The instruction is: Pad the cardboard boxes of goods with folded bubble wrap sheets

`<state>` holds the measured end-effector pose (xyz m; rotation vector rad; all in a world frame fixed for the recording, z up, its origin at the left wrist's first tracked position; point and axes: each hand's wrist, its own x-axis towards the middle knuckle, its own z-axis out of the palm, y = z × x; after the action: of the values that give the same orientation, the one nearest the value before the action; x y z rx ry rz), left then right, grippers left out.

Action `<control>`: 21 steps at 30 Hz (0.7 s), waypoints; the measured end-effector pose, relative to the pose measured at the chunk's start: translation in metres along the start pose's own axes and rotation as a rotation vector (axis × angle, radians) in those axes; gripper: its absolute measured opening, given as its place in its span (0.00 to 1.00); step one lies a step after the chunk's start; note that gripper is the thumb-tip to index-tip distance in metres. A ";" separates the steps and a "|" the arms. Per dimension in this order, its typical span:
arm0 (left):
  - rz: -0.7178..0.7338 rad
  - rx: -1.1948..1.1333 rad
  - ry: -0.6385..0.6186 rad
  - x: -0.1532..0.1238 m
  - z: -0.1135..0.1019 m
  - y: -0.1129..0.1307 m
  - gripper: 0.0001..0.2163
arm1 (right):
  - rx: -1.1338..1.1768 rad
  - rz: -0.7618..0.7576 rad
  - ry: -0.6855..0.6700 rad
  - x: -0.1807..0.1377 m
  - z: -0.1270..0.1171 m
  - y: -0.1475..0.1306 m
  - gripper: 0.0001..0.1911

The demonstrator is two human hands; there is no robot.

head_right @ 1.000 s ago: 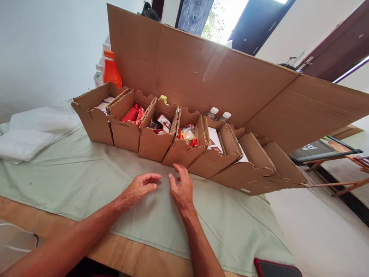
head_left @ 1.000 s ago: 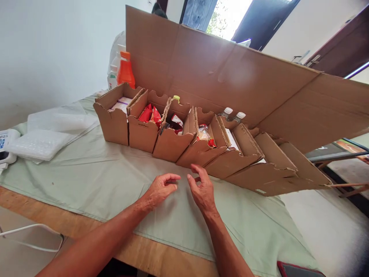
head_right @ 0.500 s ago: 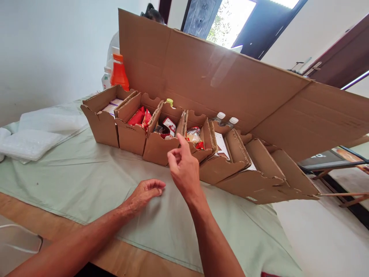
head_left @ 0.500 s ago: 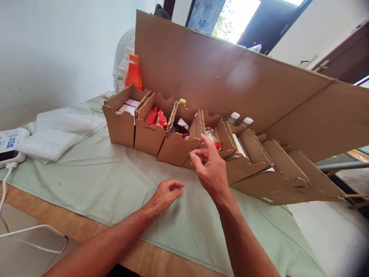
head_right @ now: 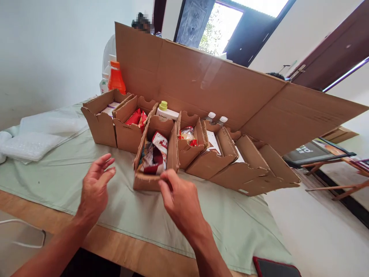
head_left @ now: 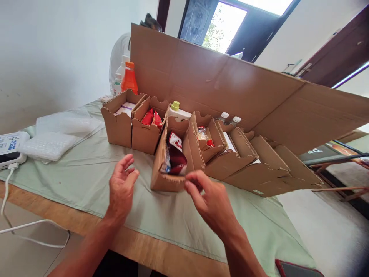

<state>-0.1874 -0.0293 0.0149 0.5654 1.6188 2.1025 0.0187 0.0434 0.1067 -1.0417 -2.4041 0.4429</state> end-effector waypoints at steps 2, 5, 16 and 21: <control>0.033 0.062 -0.013 -0.008 -0.023 0.004 0.23 | 0.071 -0.030 -0.037 -0.040 -0.019 0.008 0.09; -0.006 0.191 -0.134 -0.023 -0.046 0.006 0.25 | 0.103 0.055 0.019 -0.084 -0.050 0.034 0.10; -0.093 0.246 -0.613 -0.059 -0.030 -0.016 0.34 | 0.407 0.430 0.205 -0.176 -0.023 0.098 0.36; -0.090 0.278 -0.675 -0.056 0.007 -0.015 0.32 | 0.249 0.508 0.219 -0.135 0.007 0.093 0.25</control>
<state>-0.1360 -0.0518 -0.0012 1.1234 1.4845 1.3955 0.1509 0.0033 0.0172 -1.4930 -1.8241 0.7357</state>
